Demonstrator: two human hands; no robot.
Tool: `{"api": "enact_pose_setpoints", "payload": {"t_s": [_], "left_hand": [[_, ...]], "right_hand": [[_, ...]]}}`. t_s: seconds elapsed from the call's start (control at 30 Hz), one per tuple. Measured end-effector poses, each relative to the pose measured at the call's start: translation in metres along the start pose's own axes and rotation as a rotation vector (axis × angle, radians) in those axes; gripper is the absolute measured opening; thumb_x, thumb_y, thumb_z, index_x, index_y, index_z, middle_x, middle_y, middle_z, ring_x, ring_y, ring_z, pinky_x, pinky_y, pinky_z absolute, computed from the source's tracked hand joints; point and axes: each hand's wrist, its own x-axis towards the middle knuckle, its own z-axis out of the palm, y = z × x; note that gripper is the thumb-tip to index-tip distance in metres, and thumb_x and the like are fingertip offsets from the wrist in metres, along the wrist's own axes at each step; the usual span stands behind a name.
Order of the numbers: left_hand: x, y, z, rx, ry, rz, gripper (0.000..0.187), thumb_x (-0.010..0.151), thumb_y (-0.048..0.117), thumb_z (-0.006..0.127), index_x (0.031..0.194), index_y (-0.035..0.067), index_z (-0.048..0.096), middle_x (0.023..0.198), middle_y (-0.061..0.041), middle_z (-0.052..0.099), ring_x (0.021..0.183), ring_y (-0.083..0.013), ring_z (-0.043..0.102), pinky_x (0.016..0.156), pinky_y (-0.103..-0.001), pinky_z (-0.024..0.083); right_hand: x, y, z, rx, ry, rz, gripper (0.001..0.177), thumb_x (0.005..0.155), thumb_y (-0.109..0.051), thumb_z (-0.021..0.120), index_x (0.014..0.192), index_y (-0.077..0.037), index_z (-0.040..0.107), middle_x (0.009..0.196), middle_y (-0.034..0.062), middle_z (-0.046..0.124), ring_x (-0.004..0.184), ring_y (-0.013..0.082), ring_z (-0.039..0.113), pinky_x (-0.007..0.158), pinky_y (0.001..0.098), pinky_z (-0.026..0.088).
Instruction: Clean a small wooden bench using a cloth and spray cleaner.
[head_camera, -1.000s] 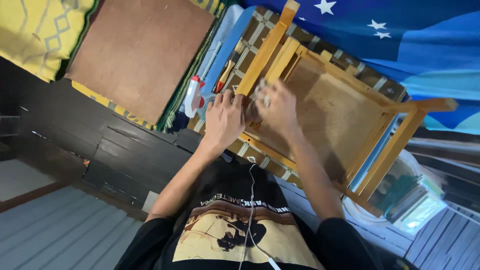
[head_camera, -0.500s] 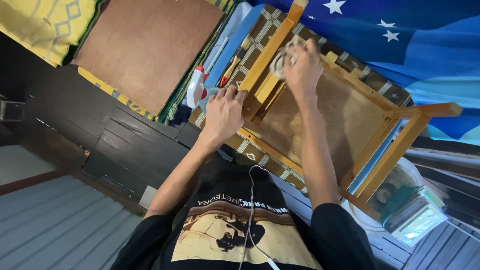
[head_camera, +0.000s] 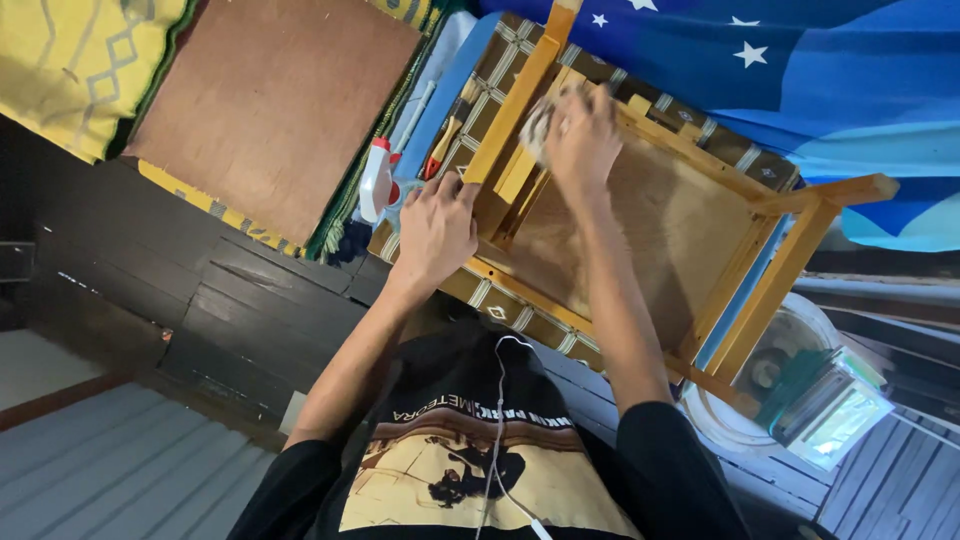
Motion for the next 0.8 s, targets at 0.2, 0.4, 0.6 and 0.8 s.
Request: {"api": "enact_pose_setpoints", "payload": {"t_s": [0.2, 0.4, 0.6, 0.8], "left_hand": [[0.001, 0.000, 0.000, -0.115, 0.030, 0.033, 0.031, 0.076, 0.013, 0.076, 0.106, 0.007, 0.071, 0.099, -0.011, 0.065, 0.096, -0.0313, 0.066, 0.081, -0.046, 0.050], [0.001, -0.001, -0.002, -0.126, 0.026, 0.089, 0.027, 0.074, 0.014, 0.076, 0.099, 0.007, 0.068, 0.097, -0.012, 0.063, 0.094, -0.0323, 0.064, 0.080, -0.046, 0.051], [0.002, -0.008, -0.010, -0.256, 0.045, 0.177, 0.032, 0.073, 0.015, 0.077, 0.101, 0.006, 0.066, 0.098, -0.013, 0.060, 0.091, -0.0342, 0.062, 0.078, -0.048, 0.050], [-0.014, -0.032, 0.007, -0.725, -0.036, 0.046, 0.017, 0.090, 0.004, 0.066, 0.107, 0.004, 0.062, 0.101, -0.015, 0.054, 0.090, -0.0288, 0.061, 0.081, -0.041, 0.053]], "right_hand": [[-0.005, 0.004, 0.001, 0.042, 0.136, -0.019, 0.006, 0.094, -0.011, 0.073, 0.100, -0.010, 0.073, 0.103, 0.0082, 0.058, 0.093, 0.0231, 0.064, 0.069, 0.0338, 0.060], [-0.081, -0.084, -0.068, 0.066, -0.032, -0.044, 0.021, 0.093, -0.018, 0.072, 0.113, -0.012, 0.075, 0.107, 0.0121, 0.053, 0.102, 0.0303, 0.061, 0.073, 0.0425, 0.059], [-0.117, -0.092, -0.057, 0.043, -0.104, -0.068, 0.035, 0.088, -0.016, 0.071, 0.120, -0.001, 0.069, 0.113, 0.0175, 0.051, 0.107, 0.0372, 0.060, 0.074, 0.0471, 0.059], [-0.071, -0.070, -0.037, 0.127, 0.055, 0.072, 0.018, 0.100, -0.011, 0.070, 0.117, -0.008, 0.075, 0.110, 0.0129, 0.057, 0.100, 0.0305, 0.065, 0.079, 0.0419, 0.060]]}}
